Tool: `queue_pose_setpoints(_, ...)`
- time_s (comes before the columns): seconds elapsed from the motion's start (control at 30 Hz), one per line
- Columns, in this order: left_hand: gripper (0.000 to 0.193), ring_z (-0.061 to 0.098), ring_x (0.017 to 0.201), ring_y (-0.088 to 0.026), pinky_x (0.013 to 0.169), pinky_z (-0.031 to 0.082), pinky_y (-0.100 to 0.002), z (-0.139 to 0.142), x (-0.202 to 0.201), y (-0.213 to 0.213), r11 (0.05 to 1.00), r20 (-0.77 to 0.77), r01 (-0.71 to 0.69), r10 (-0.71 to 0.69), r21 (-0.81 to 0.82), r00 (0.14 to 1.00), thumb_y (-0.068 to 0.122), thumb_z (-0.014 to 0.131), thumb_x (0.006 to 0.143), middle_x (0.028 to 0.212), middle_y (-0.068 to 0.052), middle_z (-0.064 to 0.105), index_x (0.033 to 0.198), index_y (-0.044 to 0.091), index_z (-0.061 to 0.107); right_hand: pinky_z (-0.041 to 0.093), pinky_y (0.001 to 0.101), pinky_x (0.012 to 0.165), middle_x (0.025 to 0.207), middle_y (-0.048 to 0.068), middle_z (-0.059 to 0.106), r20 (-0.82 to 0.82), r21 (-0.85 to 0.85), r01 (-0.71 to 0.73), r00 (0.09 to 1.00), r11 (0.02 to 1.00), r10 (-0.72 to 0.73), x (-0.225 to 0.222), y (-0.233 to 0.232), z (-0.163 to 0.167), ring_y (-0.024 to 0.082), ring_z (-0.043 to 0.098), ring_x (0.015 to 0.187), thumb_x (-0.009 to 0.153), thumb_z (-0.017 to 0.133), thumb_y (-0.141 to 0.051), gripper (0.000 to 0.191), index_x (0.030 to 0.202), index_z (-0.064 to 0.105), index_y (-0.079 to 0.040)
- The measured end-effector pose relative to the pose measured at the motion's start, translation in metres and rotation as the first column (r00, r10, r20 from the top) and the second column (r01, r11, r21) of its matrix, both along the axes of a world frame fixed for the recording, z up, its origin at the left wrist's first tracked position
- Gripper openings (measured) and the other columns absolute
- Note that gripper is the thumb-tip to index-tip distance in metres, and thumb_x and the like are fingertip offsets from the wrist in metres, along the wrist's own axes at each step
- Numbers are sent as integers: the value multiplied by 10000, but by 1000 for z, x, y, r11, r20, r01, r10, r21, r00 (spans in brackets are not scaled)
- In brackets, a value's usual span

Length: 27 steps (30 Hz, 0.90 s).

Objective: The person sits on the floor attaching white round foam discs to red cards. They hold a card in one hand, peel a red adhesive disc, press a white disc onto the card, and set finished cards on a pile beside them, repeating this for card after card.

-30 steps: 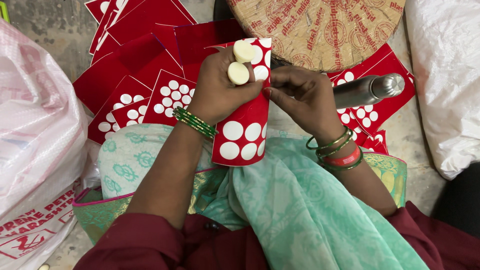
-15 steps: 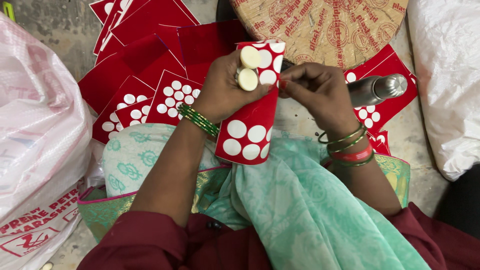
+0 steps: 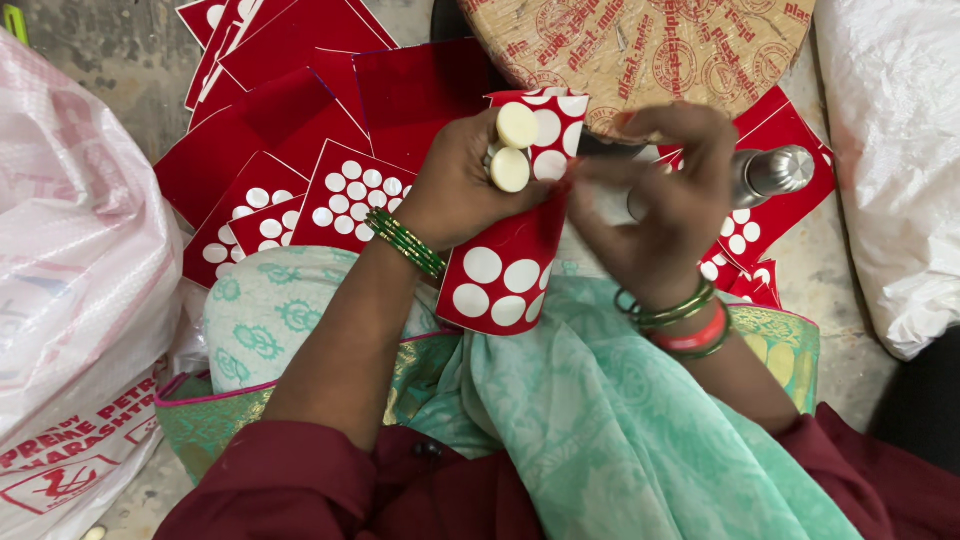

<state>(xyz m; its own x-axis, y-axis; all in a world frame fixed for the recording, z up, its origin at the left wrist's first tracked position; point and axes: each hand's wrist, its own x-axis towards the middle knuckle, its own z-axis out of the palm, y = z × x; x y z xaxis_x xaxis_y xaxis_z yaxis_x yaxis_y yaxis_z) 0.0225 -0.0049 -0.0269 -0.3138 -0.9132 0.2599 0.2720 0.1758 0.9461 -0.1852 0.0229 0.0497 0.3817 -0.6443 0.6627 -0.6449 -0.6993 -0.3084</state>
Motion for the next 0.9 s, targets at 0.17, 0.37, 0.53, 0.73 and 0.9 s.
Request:
queue_pose_setpoints(0.17,461,686,1164,-110,1039,581,-313,1,-1,1,999,13,26,-25,-25,1000,13,804,871,1234,-26,732,1294,46,623,353,489,1110,1138,21,610,-161,-290,-75,986,954,29,15,3,-1,230,628,1060,831,956,-102,292,1003,736,-185)
queue_pose_setpoints(0.37,449,695,1139,-117,1018,584,-308,4,-4,2,999,36,35,-34,-11,999,-14,797,841,1203,-35,744,1257,40,637,355,502,1113,1141,18,615,-180,-392,-74,984,917,3,16,-1,-6,233,631,1069,866,903,-109,258,1041,744,-211)
queue_pose_setpoints(0.53,434,696,1138,-116,1025,580,-309,5,-3,3,998,13,58,-57,-15,998,-39,781,841,1200,-42,750,1248,32,647,359,511,1100,1123,30,624,-203,-391,-95,979,915,15,15,-2,-9,244,640,1078,880,895,-144,239,1062,753,-207)
queue_pose_setpoints(0.73,438,699,1132,-114,1021,580,-307,7,-2,3,998,21,51,-51,-32,998,-32,786,843,1194,-42,756,1254,30,646,346,517,1112,1120,26,629,-224,-381,-101,975,919,14,15,0,-6,244,640,1087,892,910,-137,242,1049,747,-222)
queue_pose_setpoints(0.9,427,700,1119,-113,1008,583,-307,5,-1,3,999,36,49,-49,-11,998,-18,796,846,1182,-37,757,1244,32,650,320,513,1125,1150,11,644,-230,-348,-109,973,931,28,19,-1,2,236,633,1090,904,896,-158,212,1051,759,-226)
